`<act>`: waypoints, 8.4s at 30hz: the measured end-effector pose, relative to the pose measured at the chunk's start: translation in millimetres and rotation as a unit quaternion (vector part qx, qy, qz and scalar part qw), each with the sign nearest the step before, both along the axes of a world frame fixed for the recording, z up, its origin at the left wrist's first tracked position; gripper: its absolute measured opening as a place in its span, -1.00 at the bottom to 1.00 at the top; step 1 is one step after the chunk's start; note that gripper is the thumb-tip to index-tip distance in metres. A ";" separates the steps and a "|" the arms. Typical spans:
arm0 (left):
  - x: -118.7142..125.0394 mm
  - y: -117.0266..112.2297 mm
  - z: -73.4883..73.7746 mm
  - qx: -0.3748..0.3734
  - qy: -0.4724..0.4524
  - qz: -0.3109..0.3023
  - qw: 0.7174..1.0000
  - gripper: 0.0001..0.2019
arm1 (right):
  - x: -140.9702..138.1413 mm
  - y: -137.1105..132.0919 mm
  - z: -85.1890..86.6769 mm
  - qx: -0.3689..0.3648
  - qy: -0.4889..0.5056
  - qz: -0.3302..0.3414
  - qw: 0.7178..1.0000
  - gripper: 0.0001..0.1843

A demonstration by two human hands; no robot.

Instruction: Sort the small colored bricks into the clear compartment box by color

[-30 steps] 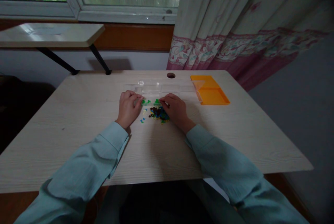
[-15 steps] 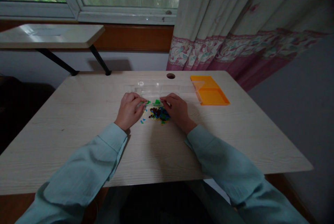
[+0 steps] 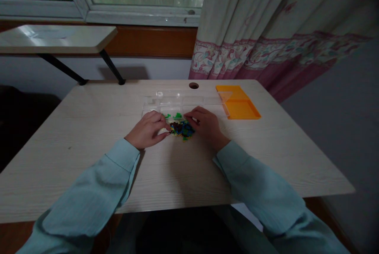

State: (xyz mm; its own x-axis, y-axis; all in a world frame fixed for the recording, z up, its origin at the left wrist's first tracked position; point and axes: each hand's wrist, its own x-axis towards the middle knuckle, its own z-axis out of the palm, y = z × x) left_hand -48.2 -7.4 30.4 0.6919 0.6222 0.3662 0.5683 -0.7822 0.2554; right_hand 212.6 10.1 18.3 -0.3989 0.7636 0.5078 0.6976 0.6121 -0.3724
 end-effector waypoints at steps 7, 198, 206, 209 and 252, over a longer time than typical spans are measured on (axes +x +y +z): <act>-12.0 -2.0 19.6 -0.033 0.069 -0.010 0.997 -0.88 | 14.1 4.2 9.6 -0.059 -0.126 0.068 0.988 -0.84; 21.3 1.1 -14.0 0.046 -0.070 0.143 0.986 -0.80 | -18.6 13.9 -15.9 0.050 0.042 -0.083 0.994 -0.87; 13.2 8.4 -16.3 0.069 -0.113 0.244 0.961 -0.82 | -17.9 13.3 -18.6 0.040 0.039 -0.068 0.996 -0.77; 10.7 10.2 -17.4 0.070 -0.119 0.256 0.957 -0.83 | -17.5 13.0 -18.2 0.036 0.038 -0.062 0.997 -0.76; 22.1 -1.4 -12.8 0.031 0.052 0.115 0.991 -0.82 | -17.9 9.9 -15.9 0.020 0.043 -0.054 0.997 -0.78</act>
State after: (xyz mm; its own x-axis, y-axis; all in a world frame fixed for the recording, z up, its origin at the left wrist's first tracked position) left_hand -26.2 -8.8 17.6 0.5697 0.7464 0.3439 0.7544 -0.6410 0.1416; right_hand 194.7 20.0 2.4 -0.2683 0.7781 0.5680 0.7266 0.5506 -0.4110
